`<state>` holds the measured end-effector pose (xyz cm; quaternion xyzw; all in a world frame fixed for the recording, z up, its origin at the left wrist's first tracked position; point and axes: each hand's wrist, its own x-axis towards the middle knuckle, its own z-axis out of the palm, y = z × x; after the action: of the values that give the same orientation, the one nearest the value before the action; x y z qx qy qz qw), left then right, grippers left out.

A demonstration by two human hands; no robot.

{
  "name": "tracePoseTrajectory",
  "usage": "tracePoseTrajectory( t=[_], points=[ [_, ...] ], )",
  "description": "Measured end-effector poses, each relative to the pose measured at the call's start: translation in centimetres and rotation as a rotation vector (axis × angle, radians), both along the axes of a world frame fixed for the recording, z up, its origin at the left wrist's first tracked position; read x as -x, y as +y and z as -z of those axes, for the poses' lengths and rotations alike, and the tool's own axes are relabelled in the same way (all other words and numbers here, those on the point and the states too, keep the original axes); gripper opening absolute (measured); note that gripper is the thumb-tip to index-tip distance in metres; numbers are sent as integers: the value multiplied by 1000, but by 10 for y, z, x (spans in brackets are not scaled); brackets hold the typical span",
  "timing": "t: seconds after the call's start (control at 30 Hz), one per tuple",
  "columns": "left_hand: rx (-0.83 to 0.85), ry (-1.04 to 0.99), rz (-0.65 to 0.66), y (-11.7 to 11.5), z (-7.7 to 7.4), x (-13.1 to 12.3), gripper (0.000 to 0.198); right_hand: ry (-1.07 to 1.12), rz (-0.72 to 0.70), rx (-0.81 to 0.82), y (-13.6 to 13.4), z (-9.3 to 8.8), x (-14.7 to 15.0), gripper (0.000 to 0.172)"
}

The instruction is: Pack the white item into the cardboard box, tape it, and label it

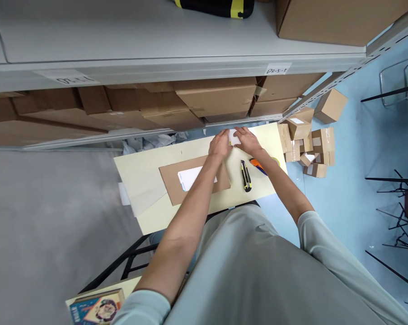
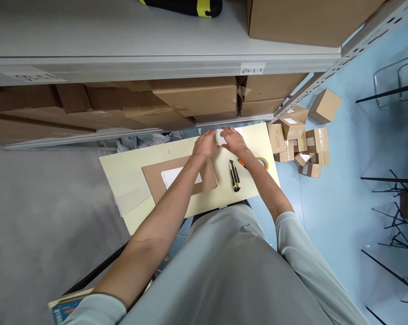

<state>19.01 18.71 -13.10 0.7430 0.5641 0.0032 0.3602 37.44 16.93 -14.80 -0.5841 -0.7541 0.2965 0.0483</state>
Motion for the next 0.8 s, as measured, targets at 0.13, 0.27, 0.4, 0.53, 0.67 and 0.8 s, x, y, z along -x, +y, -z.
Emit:
tracePoseTrajectory(
  t=[0.13, 0.27, 0.4, 0.53, 0.67, 0.8],
  points=[
    [-14, -2, -27, -2, 4, 1, 89, 50, 41, 19, -3, -4, 0, 16],
    [-56, 4, -56, -4, 6, 0, 103, 177, 323, -49, -11, -4, 1, 19],
    [-160, -13, 39, -11, -5, 2, 93, 449, 791, -222, -28, -1, -18, 14],
    [-219, -14, 235, -21, -14, -12, 90, 604, 1078, -246, -46, -3, -57, 29],
    [-203, -2, 356, -32, -9, -51, 103, 662, 1124, -280, -52, -2, -88, 47],
    [-112, 45, 417, -40, 2, -81, 97, 630, 1181, -288, -50, 10, -106, 51]
  ],
)
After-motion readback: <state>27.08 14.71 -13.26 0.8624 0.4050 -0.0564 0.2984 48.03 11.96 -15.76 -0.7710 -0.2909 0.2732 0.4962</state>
